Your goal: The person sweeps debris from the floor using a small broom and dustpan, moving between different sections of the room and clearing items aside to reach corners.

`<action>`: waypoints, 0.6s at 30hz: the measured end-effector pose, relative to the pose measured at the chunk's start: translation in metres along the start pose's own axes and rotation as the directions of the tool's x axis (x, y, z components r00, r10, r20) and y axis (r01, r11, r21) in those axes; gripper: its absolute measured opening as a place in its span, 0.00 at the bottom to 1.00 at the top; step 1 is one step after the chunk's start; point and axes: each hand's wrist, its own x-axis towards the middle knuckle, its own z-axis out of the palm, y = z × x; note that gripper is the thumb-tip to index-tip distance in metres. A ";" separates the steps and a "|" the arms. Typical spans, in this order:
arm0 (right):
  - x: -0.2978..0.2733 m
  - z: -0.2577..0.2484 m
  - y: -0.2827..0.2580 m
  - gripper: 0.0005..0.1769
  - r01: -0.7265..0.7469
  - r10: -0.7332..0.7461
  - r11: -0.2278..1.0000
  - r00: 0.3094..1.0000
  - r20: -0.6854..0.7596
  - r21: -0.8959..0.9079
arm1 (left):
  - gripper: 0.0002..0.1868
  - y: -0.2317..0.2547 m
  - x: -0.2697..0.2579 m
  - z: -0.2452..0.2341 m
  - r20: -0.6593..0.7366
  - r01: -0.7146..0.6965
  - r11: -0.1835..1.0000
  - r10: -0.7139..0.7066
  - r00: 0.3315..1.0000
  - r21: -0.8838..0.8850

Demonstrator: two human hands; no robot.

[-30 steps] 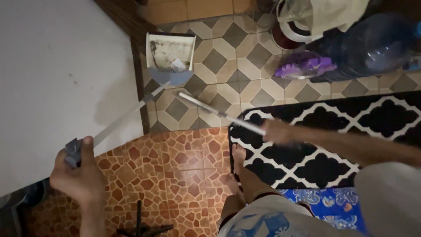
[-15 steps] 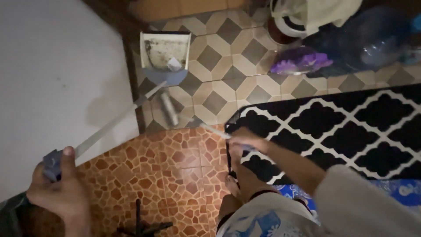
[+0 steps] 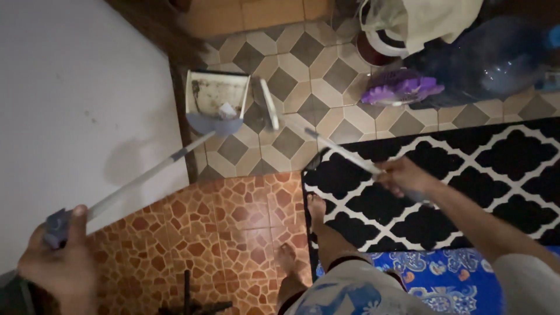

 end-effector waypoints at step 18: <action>0.128 0.205 0.123 0.29 -0.013 -0.314 0.533 0.925 -0.213 -0.846 | 0.21 -0.155 0.022 0.017 0.369 0.098 0.973 -0.015 0.929 -0.207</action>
